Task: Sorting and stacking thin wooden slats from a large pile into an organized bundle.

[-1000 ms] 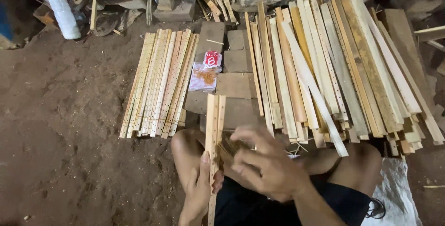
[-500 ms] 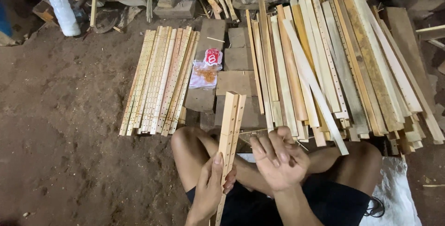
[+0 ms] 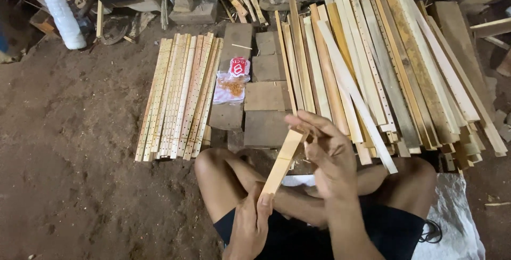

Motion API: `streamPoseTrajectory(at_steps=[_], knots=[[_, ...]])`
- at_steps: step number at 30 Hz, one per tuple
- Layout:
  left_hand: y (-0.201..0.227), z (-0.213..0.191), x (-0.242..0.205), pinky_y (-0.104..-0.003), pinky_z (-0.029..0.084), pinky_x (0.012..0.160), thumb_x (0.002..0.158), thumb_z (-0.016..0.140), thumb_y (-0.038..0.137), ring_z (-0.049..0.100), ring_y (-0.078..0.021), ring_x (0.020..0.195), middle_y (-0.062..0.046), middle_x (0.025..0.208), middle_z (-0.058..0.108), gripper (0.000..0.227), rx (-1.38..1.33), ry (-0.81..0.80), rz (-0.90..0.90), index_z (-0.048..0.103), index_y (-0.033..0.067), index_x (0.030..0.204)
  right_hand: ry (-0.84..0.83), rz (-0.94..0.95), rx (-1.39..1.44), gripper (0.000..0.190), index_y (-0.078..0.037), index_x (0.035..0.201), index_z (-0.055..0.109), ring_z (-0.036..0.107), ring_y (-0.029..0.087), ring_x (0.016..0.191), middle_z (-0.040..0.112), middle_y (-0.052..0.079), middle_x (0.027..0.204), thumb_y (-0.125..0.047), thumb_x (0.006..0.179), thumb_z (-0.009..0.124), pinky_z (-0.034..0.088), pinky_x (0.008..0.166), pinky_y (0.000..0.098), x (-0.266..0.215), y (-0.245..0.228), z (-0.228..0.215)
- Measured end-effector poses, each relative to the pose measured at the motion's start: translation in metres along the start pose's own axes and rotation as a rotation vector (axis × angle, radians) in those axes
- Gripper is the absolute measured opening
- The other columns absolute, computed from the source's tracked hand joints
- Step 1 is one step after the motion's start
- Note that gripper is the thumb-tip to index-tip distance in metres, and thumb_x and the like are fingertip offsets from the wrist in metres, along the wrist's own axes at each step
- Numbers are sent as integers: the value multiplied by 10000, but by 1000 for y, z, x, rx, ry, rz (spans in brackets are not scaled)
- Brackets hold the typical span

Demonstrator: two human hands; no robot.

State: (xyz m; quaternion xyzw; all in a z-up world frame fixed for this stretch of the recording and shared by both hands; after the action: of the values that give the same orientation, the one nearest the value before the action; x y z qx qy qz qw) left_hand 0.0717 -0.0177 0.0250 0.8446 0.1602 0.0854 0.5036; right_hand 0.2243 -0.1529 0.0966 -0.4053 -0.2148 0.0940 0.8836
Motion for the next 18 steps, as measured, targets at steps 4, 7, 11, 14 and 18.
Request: streamPoseTrajectory(at_steps=[4,7,11,14,18], knots=[[5,-4,3,-391,500,536,1032,445,305,586,-230,504,-66,619,663,311,59,-21,34,616,60,948,-132,73,-88,551,67,1236,623,749,320,1062,690,171,1025,-185,791,829,649,782,312,11,-16,11],[13,-3,6,-397,480,519,1052,465,297,531,-210,487,-70,594,610,284,66,-107,35,558,62,921,-290,87,-235,449,35,1201,660,653,176,826,708,137,952,-112,804,811,522,700,255,17,-24,12],[14,-5,4,-328,454,509,1046,455,335,506,-137,534,-28,617,606,369,-55,-188,-104,646,32,959,-389,192,-469,257,-3,984,715,652,117,681,708,65,847,-4,754,830,522,610,218,20,-18,16],[13,-6,6,-311,448,504,1055,438,339,487,-129,528,-24,599,576,393,-116,-181,-66,631,28,911,-388,241,-424,270,-28,997,679,672,146,735,720,71,844,-10,757,803,531,676,268,19,-9,17],[-42,-5,-6,-236,480,551,1020,462,320,581,-130,636,-92,756,663,511,-378,-38,-379,567,11,1413,-354,379,79,747,29,1451,406,636,277,931,546,194,1127,122,786,734,591,796,327,-1,19,28]])
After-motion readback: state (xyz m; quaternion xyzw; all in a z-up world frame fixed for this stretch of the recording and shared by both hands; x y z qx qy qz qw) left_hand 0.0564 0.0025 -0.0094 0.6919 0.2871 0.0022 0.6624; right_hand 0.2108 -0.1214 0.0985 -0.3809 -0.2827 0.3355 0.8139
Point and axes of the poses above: each hand's wrist, its own x-axis towards the middle knuckle, its own z-axis out of the palm, y = z × x, the point moved 8 cm from there along x, towards the middle knuckle
